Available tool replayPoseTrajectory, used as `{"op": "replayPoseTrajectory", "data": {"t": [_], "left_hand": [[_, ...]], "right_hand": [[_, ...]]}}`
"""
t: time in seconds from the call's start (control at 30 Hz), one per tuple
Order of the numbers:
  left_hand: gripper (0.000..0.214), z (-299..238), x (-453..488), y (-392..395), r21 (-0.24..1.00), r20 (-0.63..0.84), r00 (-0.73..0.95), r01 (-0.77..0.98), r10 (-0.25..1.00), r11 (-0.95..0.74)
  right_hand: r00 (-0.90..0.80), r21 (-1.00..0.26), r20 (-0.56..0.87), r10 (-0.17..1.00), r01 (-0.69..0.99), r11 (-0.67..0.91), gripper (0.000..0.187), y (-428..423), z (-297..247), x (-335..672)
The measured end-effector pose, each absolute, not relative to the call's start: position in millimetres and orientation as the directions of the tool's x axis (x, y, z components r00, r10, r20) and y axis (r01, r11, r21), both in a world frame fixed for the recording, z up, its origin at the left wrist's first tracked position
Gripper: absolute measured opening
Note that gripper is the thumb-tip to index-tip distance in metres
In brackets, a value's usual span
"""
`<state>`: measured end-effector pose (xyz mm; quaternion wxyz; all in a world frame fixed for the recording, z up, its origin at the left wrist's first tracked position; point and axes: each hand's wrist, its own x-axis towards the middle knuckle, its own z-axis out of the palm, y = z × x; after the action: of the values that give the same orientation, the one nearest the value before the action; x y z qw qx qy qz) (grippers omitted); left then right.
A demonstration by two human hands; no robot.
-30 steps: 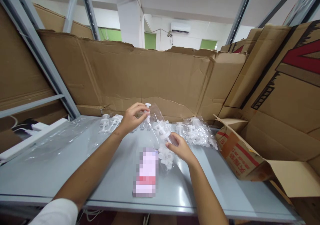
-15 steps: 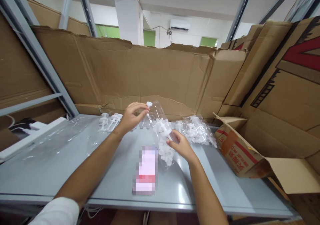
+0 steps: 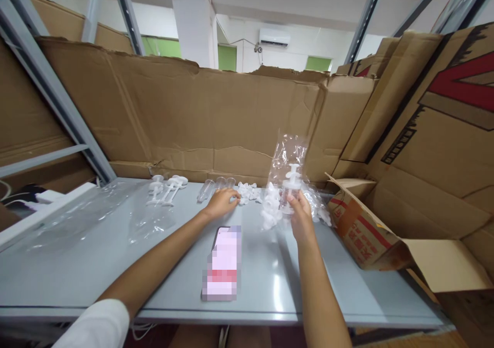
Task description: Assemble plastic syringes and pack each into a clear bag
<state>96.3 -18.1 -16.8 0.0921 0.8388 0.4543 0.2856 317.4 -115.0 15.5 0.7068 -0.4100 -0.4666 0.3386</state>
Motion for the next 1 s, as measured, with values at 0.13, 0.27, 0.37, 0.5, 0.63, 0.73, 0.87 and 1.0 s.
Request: {"op": "replayPoseTrajectory", "data": {"t": [0.13, 0.27, 0.37, 0.5, 0.63, 0.73, 0.87, 1.0], "left_hand": [[0.017, -36, 113, -17, 0.423, 0.327, 0.451, 0.716, 0.831, -0.555], [0.018, -36, 114, -15, 0.482, 0.327, 0.449, 0.678, 0.832, -0.555], [0.02, -28, 111, -18, 0.559, 0.361, 0.431, 0.61, 0.827, -0.562], [0.036, -8, 107, -33, 0.691, 0.402, 0.436, 0.433, 0.805, -0.579], [0.053, 14, 100, -59, 0.945, 0.319, 0.534, -0.116, 0.783, -0.306], [0.057, 22, 94, -77, 0.966, 0.231, 0.516, -0.226, 0.824, -0.129], [0.051, 19, 87, -90, 0.962, 0.157, 0.388, -0.267, 0.908, -0.053], [0.044, 15, 82, -99, 0.961, 0.128, 0.336, -0.276, 0.933, -0.033]], "right_hand": [[0.319, -0.91, 0.386, 0.865, -0.019, 0.413, 0.029, -114, 13, 315], [0.267, -0.924, 0.383, 0.884, 0.097, 0.371, 0.03, -115, 14, 312], [0.24, -0.931, 0.365, 0.9, 0.083, 0.355, 0.029, -116, 15, 311], [0.139, -0.95, 0.31, 0.941, 0.001, 0.312, 0.033, -119, 14, 303], [-0.013, -0.971, 0.215, 0.977, -0.106, 0.212, 0.039, -123, 10, 284], [-0.128, -0.978, 0.166, 0.978, -0.148, 0.147, 0.042, -128, 5, 269], [-0.249, -0.983, 0.12, 0.961, -0.164, 0.081, 0.044, -133, 1, 255], [-0.308, -0.984, 0.116, 0.944, -0.168, 0.066, 0.054, -134, 2, 251]]}}
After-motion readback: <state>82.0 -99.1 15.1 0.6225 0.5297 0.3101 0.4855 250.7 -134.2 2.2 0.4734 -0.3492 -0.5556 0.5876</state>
